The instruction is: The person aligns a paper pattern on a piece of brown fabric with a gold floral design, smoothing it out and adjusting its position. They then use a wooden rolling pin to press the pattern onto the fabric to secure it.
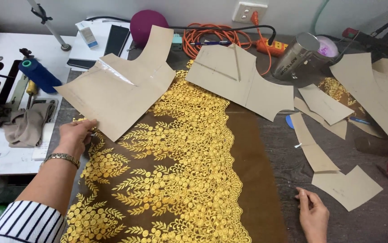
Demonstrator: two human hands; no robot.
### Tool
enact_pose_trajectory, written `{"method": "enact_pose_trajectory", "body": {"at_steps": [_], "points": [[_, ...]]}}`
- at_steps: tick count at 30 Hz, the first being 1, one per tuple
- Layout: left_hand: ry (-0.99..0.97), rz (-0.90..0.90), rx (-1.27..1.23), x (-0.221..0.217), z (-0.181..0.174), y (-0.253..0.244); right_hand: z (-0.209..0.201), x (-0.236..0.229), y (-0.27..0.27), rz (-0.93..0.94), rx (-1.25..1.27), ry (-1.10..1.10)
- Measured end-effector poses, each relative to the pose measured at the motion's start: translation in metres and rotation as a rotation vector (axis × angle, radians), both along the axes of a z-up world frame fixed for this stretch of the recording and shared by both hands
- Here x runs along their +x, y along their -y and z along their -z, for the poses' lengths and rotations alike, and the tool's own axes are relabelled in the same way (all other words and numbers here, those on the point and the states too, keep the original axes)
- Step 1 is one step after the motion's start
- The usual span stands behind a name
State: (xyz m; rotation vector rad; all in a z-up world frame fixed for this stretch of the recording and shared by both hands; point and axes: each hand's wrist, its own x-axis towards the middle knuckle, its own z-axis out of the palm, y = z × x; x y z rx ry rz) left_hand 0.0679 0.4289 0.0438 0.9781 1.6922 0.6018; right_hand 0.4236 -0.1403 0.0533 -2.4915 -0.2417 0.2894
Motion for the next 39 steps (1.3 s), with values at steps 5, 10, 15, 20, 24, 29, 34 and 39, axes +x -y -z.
{"method": "enact_pose_trajectory", "body": {"at_steps": [5, 10, 15, 20, 24, 29, 34, 39], "points": [[0.081, 0.008, 0.082, 0.012, -0.031, 0.018, 0.047, 0.025, 0.038, -0.058, 0.073, 0.197], [0.091, -0.004, 0.346, 0.011, -0.045, 0.032, 0.054, 0.023, 0.047, -0.026, -0.067, 0.228], [0.164, 0.099, 0.488, -0.021, -0.088, 0.075, 0.05, 0.013, 0.046, -0.032, -0.047, 0.294], [0.274, 0.151, 0.501, -0.093, -0.077, 0.113, 0.056, 0.01, 0.057, -0.026, -0.053, 0.415], [0.326, 0.136, 0.382, -0.14, -0.075, 0.165, 0.06, 0.003, 0.068, 0.018, -0.159, 0.425], [0.286, 0.133, 0.228, -0.203, -0.007, 0.2, 0.062, -0.007, 0.071, -0.058, -0.227, 0.474], [0.362, 0.129, 0.104, -0.21, 0.02, 0.244, 0.062, -0.011, 0.068, -0.066, -0.265, 0.525], [0.352, 0.112, 0.01, -0.212, 0.035, 0.263, 0.059, -0.013, 0.065, -0.067, -0.304, 0.54]]}}
